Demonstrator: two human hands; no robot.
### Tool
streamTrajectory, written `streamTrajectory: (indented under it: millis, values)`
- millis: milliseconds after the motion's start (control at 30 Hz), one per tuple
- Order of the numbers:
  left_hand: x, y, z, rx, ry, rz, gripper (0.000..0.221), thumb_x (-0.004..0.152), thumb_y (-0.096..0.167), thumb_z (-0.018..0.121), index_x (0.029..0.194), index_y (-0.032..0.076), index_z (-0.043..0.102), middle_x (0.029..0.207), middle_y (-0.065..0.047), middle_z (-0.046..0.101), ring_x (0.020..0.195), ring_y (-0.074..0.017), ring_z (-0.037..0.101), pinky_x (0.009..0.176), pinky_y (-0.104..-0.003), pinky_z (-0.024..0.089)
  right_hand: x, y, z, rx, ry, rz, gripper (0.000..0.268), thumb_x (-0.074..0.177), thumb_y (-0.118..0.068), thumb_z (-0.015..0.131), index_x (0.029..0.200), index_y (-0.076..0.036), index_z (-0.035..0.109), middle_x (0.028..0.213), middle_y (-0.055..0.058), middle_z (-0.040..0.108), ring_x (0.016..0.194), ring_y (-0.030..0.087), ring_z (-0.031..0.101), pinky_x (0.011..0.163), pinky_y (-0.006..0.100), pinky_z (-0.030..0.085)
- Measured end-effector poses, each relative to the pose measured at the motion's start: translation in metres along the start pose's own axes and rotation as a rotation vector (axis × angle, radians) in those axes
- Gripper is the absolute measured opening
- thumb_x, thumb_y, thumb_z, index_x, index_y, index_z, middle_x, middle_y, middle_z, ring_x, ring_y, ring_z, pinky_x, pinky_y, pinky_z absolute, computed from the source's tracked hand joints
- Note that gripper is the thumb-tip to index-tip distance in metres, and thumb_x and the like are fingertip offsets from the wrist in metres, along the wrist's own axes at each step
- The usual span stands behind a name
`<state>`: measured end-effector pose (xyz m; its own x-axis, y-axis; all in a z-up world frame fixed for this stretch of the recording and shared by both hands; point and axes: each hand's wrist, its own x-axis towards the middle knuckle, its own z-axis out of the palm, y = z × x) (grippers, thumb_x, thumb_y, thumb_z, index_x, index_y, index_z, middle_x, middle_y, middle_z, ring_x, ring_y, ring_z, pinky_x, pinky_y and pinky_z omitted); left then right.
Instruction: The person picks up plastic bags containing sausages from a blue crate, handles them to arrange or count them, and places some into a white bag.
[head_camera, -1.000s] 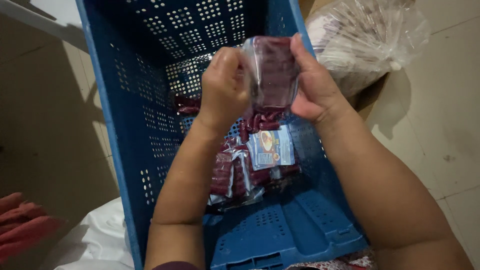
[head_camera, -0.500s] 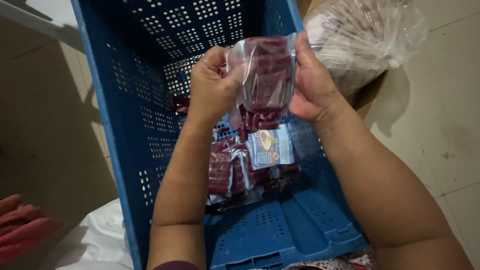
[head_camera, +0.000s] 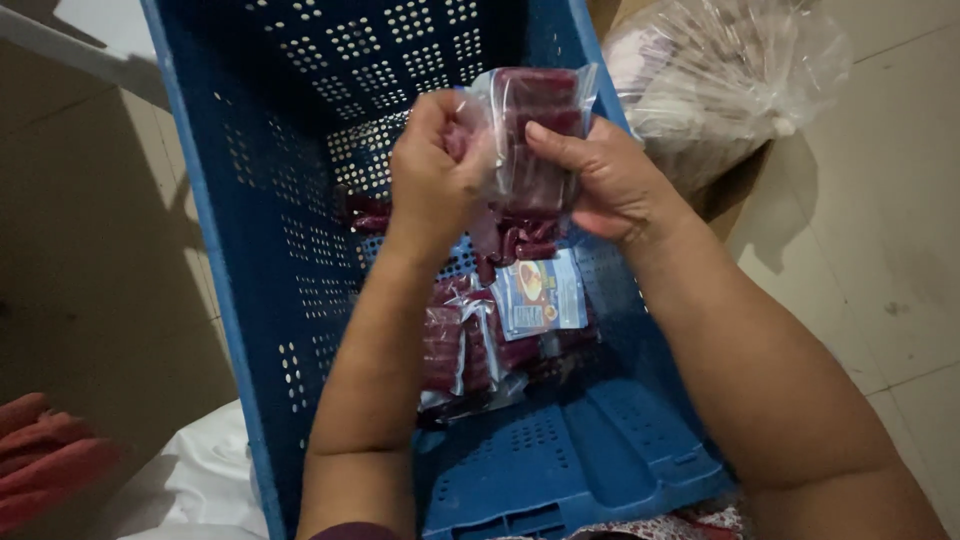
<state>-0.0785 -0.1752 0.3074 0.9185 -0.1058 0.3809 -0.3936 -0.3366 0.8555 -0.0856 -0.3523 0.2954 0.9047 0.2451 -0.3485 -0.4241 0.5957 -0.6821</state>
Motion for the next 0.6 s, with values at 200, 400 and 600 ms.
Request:
streamTrajectory:
  millis: [200, 400, 600]
  values:
    - [0.002, 0.002, -0.015, -0.245, -0.098, -0.205, 0.014, 0.093, 0.005, 0.068, 0.085, 0.014, 0.06, 0.084, 0.0, 0.061, 0.072, -0.0119, 0.059, 0.055, -0.025, 0.056, -0.003, -0.001, 0.005, -0.072, 0.034, 0.034, 0.052, 0.075, -0.014, 0.082, 0.123, -0.004, 0.065, 0.108, 0.013, 0.075, 0.098, 0.029, 0.075, 0.09, 0.055, 0.065]
    - [-0.003, -0.003, -0.01, -0.21, -0.016, -0.111, 0.028, 0.094, 0.014, 0.071, 0.074, 0.018, 0.052, 0.071, 0.006, 0.049, 0.061, -0.0062, 0.044, 0.051, -0.024, 0.038, -0.004, -0.002, 0.006, -0.051, 0.026, 0.054, 0.05, 0.076, -0.016, 0.081, 0.122, -0.005, 0.066, 0.11, 0.014, 0.075, 0.101, 0.031, 0.075, 0.09, 0.057, 0.064]
    - [-0.003, -0.01, -0.003, -0.454, 0.051, -0.146, 0.033, 0.088, 0.005, 0.068, 0.07, 0.02, 0.045, 0.068, 0.005, 0.047, 0.06, -0.0074, 0.043, 0.052, -0.025, 0.038, 0.0, 0.001, 0.003, 0.014, -0.008, 0.059, 0.044, 0.079, -0.015, 0.081, 0.119, -0.002, 0.067, 0.11, 0.016, 0.076, 0.097, 0.029, 0.075, 0.092, 0.052, 0.064]
